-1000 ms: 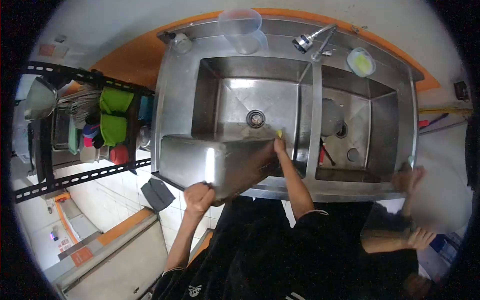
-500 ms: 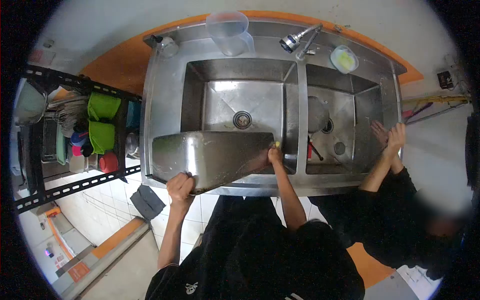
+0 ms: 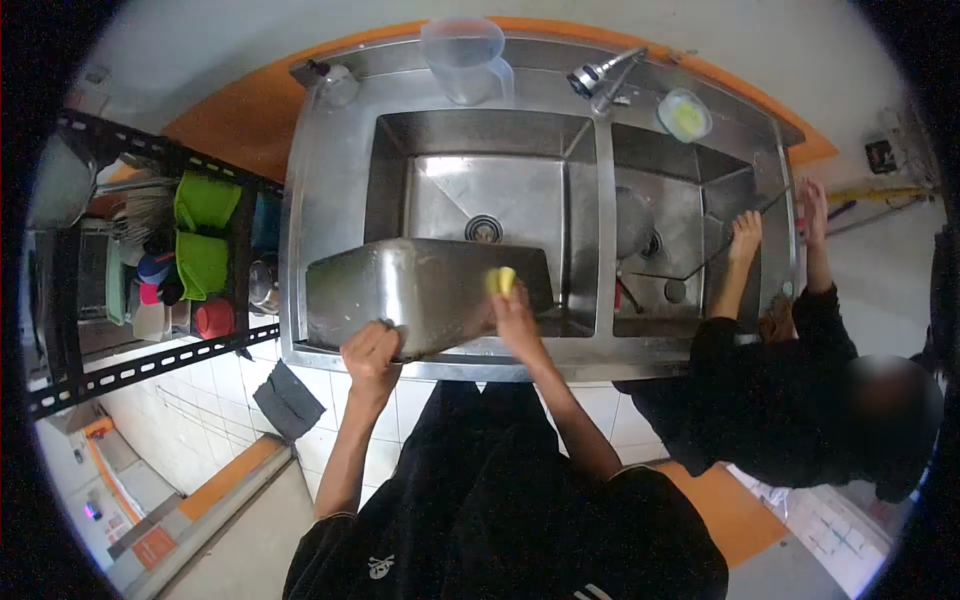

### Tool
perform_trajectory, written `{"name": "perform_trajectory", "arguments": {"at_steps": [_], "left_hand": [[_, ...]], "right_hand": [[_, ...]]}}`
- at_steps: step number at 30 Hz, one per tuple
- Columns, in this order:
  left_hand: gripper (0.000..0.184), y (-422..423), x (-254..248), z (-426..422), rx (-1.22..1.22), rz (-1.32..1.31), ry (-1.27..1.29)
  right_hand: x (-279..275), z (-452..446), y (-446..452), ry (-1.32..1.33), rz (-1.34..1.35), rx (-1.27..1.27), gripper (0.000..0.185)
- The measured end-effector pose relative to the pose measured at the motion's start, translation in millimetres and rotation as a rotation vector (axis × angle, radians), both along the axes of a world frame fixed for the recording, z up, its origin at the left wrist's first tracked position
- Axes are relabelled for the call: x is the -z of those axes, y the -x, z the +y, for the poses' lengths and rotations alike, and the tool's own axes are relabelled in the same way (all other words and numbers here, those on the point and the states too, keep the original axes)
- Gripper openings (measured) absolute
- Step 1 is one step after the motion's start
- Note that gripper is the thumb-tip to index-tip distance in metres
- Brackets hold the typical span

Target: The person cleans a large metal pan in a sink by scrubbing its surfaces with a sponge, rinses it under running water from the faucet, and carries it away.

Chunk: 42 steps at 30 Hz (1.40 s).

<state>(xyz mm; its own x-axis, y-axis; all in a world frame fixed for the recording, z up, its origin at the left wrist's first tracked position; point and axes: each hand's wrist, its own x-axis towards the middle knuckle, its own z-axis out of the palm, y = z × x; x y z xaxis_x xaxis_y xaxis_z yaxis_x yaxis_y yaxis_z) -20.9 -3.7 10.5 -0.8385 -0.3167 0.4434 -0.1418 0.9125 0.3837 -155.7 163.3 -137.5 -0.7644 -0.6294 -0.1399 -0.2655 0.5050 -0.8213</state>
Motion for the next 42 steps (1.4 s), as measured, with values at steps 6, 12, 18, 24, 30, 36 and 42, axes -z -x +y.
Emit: {"name": "perform_trajectory", "arguments": {"at_steps": [6, 12, 18, 24, 30, 36, 42], "left_hand": [[0.018, -6, 2, -9, -0.047, 0.04, 0.01], [0.018, 0, 5, -3, 0.009, 0.05, -0.03], [0.019, -1, 4, -7, 0.043, 0.049, -0.04], [0.018, -8, 5, -8, 0.072, 0.003, -0.027], [0.016, -1, 5, -6, 0.004, -0.011, -0.008], [0.017, -7, 9, -4, -0.024, 0.085, -0.008], [0.021, -16, 11, -33, 0.039, 0.081, 0.055]], "right_hand": [[43, 39, 24, -0.246, 0.188, 0.191, 0.016], [-30, 28, 14, -0.072, -0.186, 0.25, 0.023], [-17, 44, 15, -0.021, -0.234, 0.326, 0.02], [183, 47, 91, -0.325, -0.172, 0.623, 0.028], [93, -14, 66, 0.063, 0.004, 0.319, 0.031], [278, 63, 112, -0.038, -0.275, 0.403, 0.045], [270, 99, 130, -0.168, -0.856, 0.476, 0.049]]}}
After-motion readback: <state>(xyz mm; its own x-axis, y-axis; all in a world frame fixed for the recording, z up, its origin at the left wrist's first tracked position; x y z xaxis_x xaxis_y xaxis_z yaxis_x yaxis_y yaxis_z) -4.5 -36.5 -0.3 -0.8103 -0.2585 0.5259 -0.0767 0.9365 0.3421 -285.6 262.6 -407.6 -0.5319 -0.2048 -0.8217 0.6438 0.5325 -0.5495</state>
